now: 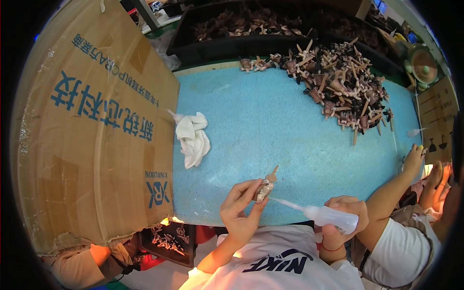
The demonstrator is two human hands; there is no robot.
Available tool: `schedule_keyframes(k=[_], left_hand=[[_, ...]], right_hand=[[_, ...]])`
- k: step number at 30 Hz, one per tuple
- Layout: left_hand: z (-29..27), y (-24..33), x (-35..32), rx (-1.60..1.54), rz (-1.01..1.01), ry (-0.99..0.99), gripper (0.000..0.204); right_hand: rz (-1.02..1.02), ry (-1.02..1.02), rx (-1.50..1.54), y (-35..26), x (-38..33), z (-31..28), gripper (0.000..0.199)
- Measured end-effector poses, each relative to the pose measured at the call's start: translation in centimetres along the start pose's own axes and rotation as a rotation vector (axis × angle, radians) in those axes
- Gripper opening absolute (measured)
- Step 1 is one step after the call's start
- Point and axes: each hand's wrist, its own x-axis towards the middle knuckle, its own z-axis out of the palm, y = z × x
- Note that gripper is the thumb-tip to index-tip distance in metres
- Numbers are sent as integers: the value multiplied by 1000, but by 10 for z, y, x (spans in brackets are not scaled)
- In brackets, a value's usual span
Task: The person assembles plastic figurines by gluing their components together with a glue bottle.
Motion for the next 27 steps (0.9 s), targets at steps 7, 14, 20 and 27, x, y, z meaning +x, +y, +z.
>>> schedule_keyframes(k=[7, 14, 20, 27], left_hand=[[0, 2, 1, 2, 71, 32, 33], [0, 3, 1, 29, 91, 46, 33], [-1, 5, 2, 46, 90, 57, 33], [0, 5, 0, 54, 68, 72, 35]], right_hand=[[-178, -164, -50, 2, 14, 5, 34], [-195, -168, -72, 1, 14, 7, 36], [-154, -242, -147, -1, 16, 7, 41], [-144, -250, -176, -1, 11, 5, 43]])
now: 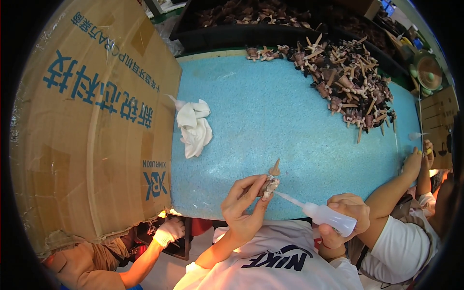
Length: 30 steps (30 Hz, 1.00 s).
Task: The person assembles plastic figurines by gluing their components together with a glue bottle.
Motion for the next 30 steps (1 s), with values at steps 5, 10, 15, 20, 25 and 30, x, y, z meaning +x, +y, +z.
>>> schedule_keyframes(k=[5, 10, 15, 20, 25, 30], left_hand=[[0, -1, -2, -15, -13, 4, 35], [-1, -1, -2, -8, -26, 1, 35], [-1, -1, -3, -18, -16, -2, 35], [-2, 0, -3, -14, -29, 0, 35], [-2, 0, -4, 0, -19, -6, 34], [-3, -6, -7, -33, -20, -27, 33]], right_hand=[[-105, 3, 107, 4, 11, 3, 33], [-78, 13, 110, 4, 8, 4, 32], [-58, 2, 103, 2, 6, 4, 34], [-51, -35, 91, 2, 6, 2, 36], [-99, -40, 103, 5, 8, 2, 36], [-30, 137, 175, 6, -2, 7, 36]])
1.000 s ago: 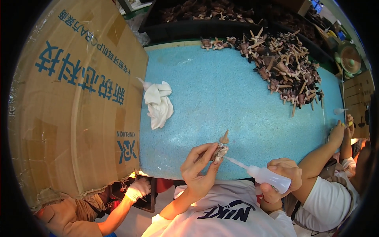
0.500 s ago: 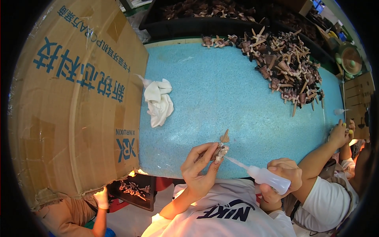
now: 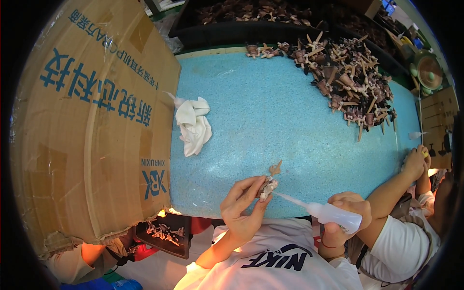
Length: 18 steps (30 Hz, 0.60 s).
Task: The person assembles plastic figurines by gluing their components together with a glue bottle.
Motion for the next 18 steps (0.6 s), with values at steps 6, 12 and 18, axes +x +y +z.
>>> schedule_keyframes(k=[6, 12, 18], left_hand=[[-1, -3, -2, -45, -14, -30, 33], [0, 0, -2, -44, -41, -45, 32], [3, 3, -2, -88, -101, 4, 38]], right_hand=[[28, 25, -54, 1, -6, -7, 37], [17, -29, -85, 1, -2, -7, 38], [-9, -89, -105, -4, 4, -9, 37]])
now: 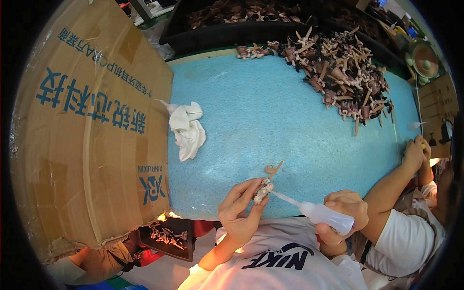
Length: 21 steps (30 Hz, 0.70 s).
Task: The person assembles plastic figurines by gluing their components together with a glue bottle.
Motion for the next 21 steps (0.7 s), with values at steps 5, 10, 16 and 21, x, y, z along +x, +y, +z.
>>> schedule_keyframes(k=[5, 10, 16, 21], left_hand=[[0, -2, -2, -28, -7, -1, 38], [-1, -4, -2, -20, -16, 2, 38], [-2, -6, -1, 17, 22, -55, 31], [-3, -4, 0, 28, 20, -63, 31]], right_hand=[[11, -41, 31, -3, 3, 0, 35], [12, -72, -6, -6, 6, 0, 34], [20, -78, 28, -4, 6, -1, 34], [-7, -39, 14, -2, 4, 0, 34]])
